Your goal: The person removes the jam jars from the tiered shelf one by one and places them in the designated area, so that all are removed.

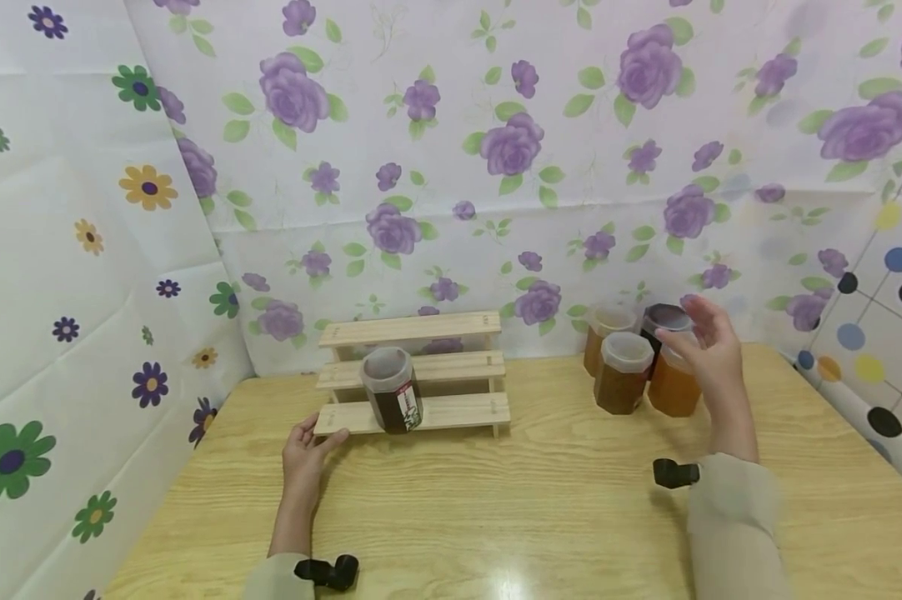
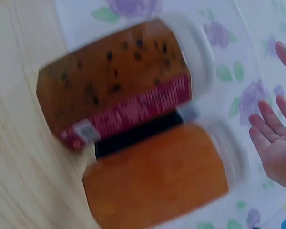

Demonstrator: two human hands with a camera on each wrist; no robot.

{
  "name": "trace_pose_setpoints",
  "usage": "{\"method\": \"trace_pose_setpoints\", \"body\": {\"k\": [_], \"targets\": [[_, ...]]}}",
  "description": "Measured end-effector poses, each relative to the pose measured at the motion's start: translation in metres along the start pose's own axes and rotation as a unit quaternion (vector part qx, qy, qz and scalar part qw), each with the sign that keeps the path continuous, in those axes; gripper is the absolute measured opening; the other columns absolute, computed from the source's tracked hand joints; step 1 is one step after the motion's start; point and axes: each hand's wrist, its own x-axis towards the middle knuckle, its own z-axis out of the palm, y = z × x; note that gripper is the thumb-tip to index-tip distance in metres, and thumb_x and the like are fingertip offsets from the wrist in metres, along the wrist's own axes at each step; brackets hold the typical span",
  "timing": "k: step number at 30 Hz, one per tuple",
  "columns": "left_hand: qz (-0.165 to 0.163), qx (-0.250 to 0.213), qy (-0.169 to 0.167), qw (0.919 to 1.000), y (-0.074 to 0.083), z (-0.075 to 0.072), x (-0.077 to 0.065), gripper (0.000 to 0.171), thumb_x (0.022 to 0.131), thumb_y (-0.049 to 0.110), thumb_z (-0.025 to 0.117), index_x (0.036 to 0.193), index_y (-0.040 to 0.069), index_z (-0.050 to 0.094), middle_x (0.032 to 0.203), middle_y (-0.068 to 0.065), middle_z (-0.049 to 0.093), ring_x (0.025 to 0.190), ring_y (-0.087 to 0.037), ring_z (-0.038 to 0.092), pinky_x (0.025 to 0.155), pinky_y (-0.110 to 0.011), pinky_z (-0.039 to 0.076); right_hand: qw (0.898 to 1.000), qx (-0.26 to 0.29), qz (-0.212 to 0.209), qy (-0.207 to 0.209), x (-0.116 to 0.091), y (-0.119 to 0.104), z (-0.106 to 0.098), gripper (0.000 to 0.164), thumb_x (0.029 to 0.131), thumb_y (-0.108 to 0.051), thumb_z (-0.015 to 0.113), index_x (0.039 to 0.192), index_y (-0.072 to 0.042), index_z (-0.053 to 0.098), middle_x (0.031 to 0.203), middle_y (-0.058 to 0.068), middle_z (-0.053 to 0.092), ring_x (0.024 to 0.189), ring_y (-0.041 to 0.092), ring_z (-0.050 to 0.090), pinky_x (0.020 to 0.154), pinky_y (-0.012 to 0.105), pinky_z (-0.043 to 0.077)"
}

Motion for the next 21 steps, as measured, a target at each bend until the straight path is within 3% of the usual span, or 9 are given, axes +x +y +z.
{"method": "trace_pose_setpoints", "body": {"k": [4,10,14,17,21], "targets": [[0.001,-0.005,0.000,1.0000,0.001,-0.002,0.000,0.075,0.087,0.005,0.070,0.149,0.000,0.028,0.152,-0.018,0.037,0.140,-0.029,0.038,0.081,0.001,0.045,0.999,0.007,-0.003,-0.037,0.001,-0.005,0.022,0.071,0.088,-0.012,0.072,0.149,-0.011,0.035,0.132,-0.017,0.050,0.144,0.015,0.032,0.127,0.032,0.015],[0.005,-0.008,-0.010,0.9999,-0.002,0.001,0.000,0.076,0.087,0.005,0.071,0.148,-0.001,0.027,0.152,-0.019,0.037,0.141,-0.031,0.038,0.080,0.000,0.046,0.995,-0.018,-0.039,-0.094,-0.010,-0.011,0.062,0.066,0.090,-0.012,0.070,0.147,-0.005,0.037,0.131,-0.017,0.051,0.134,0.009,0.041,0.121,0.027,0.030],[0.008,-0.004,-0.013,0.9999,-0.004,0.001,0.000,0.076,0.087,0.007,0.072,0.148,0.000,0.028,0.152,-0.020,0.037,0.142,-0.033,0.037,0.079,0.000,0.046,0.988,-0.030,-0.048,-0.146,-0.015,-0.008,0.093,0.066,0.091,-0.012,0.069,0.147,-0.002,0.036,0.142,-0.001,0.049,0.135,0.013,0.041,0.121,0.035,0.031],[0.009,0.002,-0.015,0.9998,-0.003,0.000,0.000,0.075,0.087,0.009,0.072,0.148,0.001,0.029,0.152,-0.019,0.038,0.141,-0.032,0.038,0.080,0.000,0.046,0.980,-0.030,-0.060,-0.187,-0.017,-0.006,0.118,0.065,0.091,-0.011,0.069,0.146,0.000,0.036,0.148,0.016,0.043,0.140,0.026,0.038,0.123,0.044,0.027],[0.014,0.007,-0.009,0.9998,-0.001,-0.002,0.000,0.075,0.087,0.010,0.073,0.148,0.002,0.031,0.152,-0.018,0.039,0.140,-0.032,0.040,0.080,-0.001,0.048,0.969,-0.025,-0.070,-0.237,-0.020,-0.005,0.151,0.065,0.089,-0.011,0.070,0.145,0.000,0.037,0.148,0.021,0.043,0.141,0.034,0.037,0.123,0.048,0.025]]}}
